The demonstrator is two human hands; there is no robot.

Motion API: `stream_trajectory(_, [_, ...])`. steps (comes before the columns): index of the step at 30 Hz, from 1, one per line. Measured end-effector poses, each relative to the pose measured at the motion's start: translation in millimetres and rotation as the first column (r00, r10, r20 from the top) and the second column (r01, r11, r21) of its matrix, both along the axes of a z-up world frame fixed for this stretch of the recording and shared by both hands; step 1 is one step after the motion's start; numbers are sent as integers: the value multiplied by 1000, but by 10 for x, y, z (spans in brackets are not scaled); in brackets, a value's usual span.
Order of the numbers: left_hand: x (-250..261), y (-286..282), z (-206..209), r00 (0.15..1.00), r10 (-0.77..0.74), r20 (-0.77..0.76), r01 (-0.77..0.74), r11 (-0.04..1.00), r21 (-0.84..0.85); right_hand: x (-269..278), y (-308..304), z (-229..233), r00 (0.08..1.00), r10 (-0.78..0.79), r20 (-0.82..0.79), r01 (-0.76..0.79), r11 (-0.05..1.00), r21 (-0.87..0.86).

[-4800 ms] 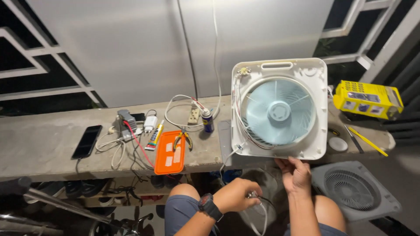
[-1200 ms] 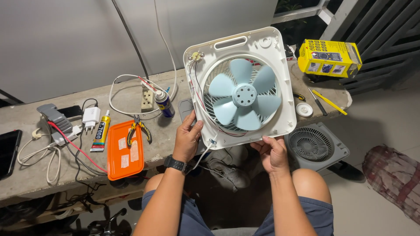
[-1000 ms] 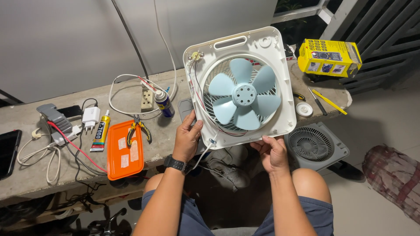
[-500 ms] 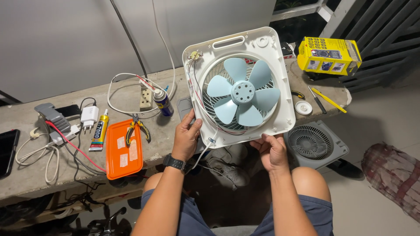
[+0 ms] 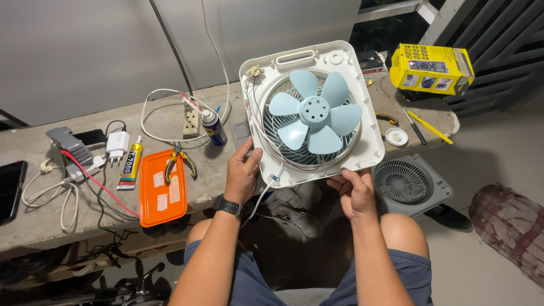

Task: Testing a fan's electrical components with a multimeter and installing the fan blades onto the motor.

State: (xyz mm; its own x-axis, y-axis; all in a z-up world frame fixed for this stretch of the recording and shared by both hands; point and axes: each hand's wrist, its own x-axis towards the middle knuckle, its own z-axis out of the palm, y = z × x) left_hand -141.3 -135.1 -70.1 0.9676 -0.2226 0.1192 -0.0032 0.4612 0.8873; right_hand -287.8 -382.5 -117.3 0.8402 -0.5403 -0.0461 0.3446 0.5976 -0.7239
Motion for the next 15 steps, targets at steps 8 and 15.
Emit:
stream_trajectory(8, [22, -23, -38, 999, 37, -16, -36, 998, 53, -25, 65, 138, 1000, 9, 1, -9, 1000, -7])
stream_trajectory(15, [212, 10, -341, 999, 43, -13, -41, 992, 118, -5, 19, 60, 1000, 17, -20, -18, 1000, -24])
